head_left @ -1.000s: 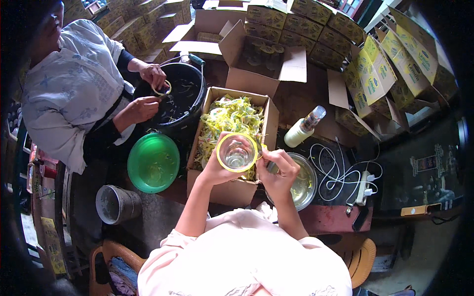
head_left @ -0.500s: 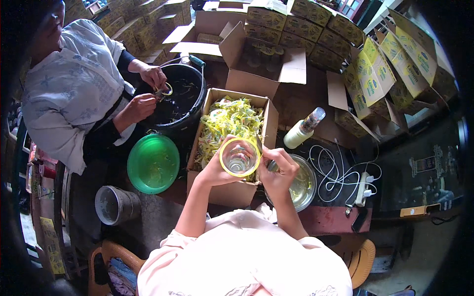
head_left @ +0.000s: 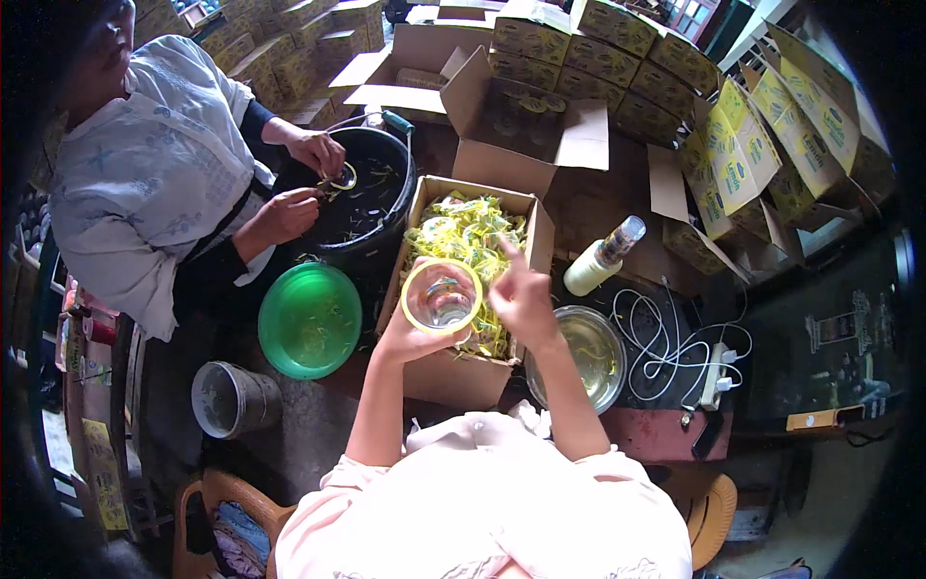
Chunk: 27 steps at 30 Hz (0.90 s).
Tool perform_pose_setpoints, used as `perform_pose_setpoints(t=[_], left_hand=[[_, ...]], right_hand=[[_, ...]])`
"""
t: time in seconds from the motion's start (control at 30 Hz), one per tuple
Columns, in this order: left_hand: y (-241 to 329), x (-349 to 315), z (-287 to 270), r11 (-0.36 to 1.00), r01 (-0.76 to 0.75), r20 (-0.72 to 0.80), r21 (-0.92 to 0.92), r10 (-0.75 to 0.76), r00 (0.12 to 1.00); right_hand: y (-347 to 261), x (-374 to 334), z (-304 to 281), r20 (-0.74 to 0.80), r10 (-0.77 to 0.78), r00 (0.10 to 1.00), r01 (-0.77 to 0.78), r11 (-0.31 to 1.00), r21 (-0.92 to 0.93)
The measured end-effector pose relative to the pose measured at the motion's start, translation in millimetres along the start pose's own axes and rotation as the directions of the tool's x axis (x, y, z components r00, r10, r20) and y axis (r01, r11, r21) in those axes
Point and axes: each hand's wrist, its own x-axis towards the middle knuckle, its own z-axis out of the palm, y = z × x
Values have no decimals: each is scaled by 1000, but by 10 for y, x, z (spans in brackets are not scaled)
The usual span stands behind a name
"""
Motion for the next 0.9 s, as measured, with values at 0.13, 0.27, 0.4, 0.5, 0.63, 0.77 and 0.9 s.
perform_pose_setpoints(t=[0.13,0.27,0.4,0.5,0.63,0.77,0.9], left_hand=[[38,-19,-73,1000,-16,-38,12,17,999],[63,-18,-26,992,-121,-65,22,123,990],[46,-22,75,998,-63,-86,20,65,994],[17,-19,95,992,-86,-72,96,93,993],[11,-6,118,993,-70,-50,98,75,996],[-4,-24,109,988,-65,-39,137,71,997],[9,-17,99,985,-47,2,168,47,999]], right_hand=[[-59,-96,-49,367,108,924,-28,976,-217],[-376,-119,-157,54,52,997,-59,988,145],[-543,-144,-225,-291,-42,956,125,954,272],[-593,-168,-239,-351,-136,926,228,945,235],[-609,-199,-235,-375,-186,908,277,939,204],[-647,-211,-253,-364,-176,915,255,950,182],[-636,-216,-258,-376,-188,907,263,952,157]])
